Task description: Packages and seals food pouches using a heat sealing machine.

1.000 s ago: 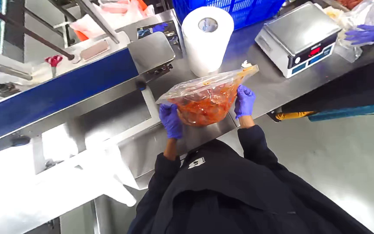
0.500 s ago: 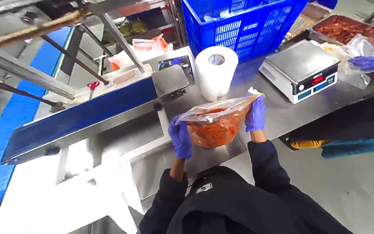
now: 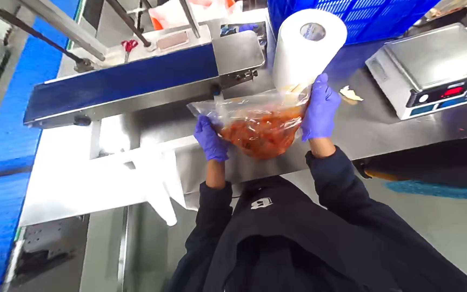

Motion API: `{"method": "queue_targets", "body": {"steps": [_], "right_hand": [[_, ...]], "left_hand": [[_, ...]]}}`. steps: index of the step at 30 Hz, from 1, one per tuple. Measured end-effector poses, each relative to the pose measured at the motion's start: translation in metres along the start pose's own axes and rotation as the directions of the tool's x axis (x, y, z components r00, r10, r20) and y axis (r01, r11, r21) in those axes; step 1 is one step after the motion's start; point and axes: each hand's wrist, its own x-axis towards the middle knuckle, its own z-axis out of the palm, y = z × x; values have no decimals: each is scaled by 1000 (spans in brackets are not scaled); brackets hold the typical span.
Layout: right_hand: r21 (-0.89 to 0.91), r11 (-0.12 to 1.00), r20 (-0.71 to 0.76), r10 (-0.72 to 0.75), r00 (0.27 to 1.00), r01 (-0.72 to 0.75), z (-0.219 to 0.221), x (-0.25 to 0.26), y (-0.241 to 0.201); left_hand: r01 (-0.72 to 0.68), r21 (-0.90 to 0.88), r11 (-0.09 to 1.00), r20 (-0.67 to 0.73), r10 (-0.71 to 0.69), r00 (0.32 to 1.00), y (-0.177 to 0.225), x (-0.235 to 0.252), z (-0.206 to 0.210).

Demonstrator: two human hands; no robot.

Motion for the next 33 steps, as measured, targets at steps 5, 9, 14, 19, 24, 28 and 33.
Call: {"method": "queue_targets", "body": {"steps": [5, 9, 14, 19, 24, 28, 33], "right_hand": [[-268, 881, -139, 365, 921, -389, -24, 25, 90], [-252, 892, -89, 366, 926, -376, -49, 20, 86], [65, 920, 246, 360, 900, -386, -77, 41, 75], [-109, 966, 155, 248, 956, -233, -68, 53, 55], [130, 988, -170, 109, 979, -88, -21, 32, 32], [273, 959, -180, 129, 975, -77, -6, 0, 3], [363, 923, -180, -67, 981, 130, 9, -51, -31]], "left_hand": [[100, 104, 989, 128, -113, 985, -36, -26, 21], [124, 95, 988, 184, -140, 973, -38, -29, 27], [168, 45, 985, 407, -171, 897, -12, -11, 12], [-30, 233, 972, 448, -80, 890, 16, -17, 16], [-230, 123, 965, 228, 198, 953, 8, -31, 39], [42, -105, 994, 64, -36, 997, 13, -39, 35], [160, -182, 970, 90, -145, 985, 51, -32, -2]]}}
